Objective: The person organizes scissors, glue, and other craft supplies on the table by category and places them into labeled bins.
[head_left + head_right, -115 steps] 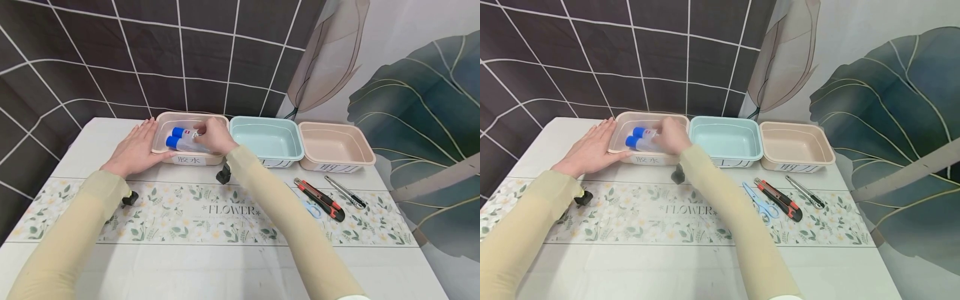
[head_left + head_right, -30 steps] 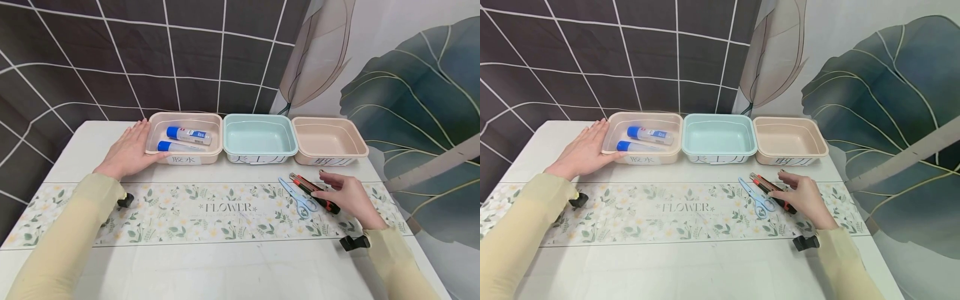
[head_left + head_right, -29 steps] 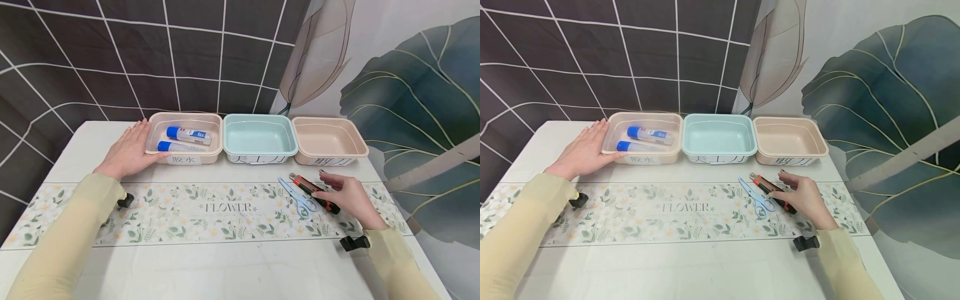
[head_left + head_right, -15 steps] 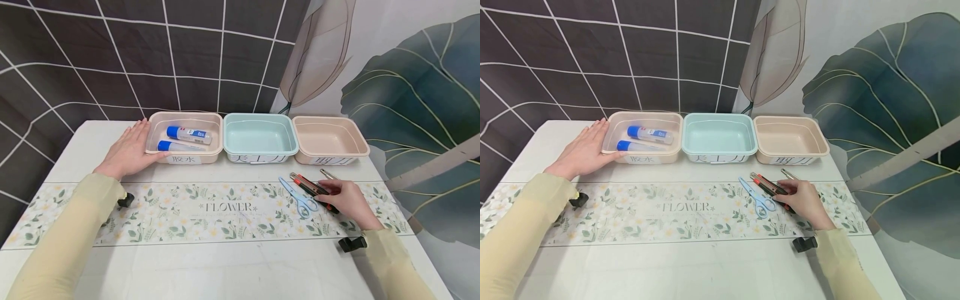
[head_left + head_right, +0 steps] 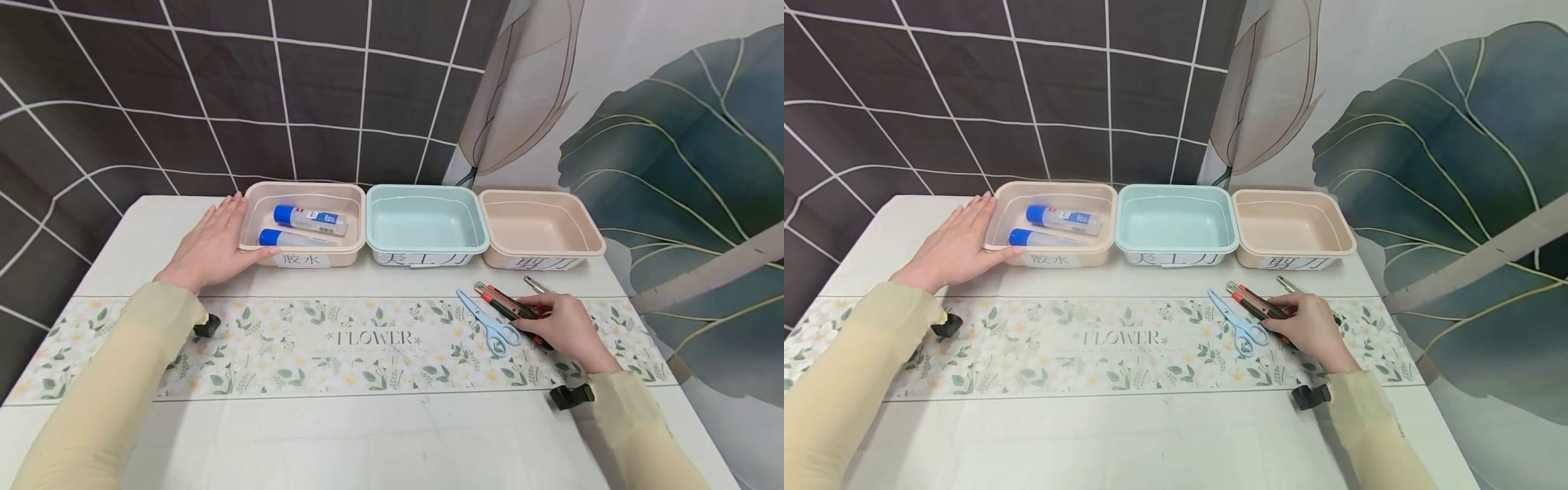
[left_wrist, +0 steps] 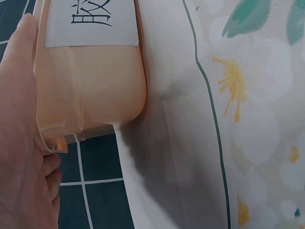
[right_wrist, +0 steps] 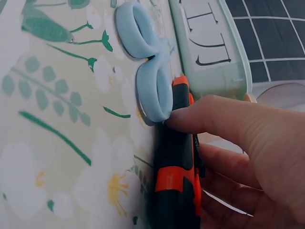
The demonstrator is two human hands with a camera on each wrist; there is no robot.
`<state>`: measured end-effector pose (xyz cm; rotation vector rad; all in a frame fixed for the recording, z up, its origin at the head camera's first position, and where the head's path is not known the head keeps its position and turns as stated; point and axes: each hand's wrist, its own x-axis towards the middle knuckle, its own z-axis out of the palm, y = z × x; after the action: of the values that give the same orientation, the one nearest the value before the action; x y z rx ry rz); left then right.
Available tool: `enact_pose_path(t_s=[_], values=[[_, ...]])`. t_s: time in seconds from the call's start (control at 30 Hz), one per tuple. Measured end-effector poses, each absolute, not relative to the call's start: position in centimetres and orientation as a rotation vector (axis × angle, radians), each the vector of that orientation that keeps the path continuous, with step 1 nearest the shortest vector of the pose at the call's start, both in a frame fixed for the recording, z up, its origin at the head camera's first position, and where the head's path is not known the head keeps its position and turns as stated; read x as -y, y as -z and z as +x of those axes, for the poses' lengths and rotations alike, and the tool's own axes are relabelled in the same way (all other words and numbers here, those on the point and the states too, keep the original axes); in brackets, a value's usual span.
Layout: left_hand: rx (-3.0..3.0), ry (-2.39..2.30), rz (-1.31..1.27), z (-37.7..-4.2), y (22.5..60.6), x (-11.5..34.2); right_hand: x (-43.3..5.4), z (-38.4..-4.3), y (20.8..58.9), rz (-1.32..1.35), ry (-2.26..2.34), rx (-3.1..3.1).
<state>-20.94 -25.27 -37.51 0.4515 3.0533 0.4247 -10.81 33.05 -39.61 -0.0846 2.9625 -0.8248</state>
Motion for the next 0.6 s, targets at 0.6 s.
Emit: enact_pose_path(t_s=[0.6], values=[[-3.043, -0.409, 0.454, -21.1, 37.5, 25.4, -31.1, -12.6, 33.9, -0.404, 0.92, -3.074]])
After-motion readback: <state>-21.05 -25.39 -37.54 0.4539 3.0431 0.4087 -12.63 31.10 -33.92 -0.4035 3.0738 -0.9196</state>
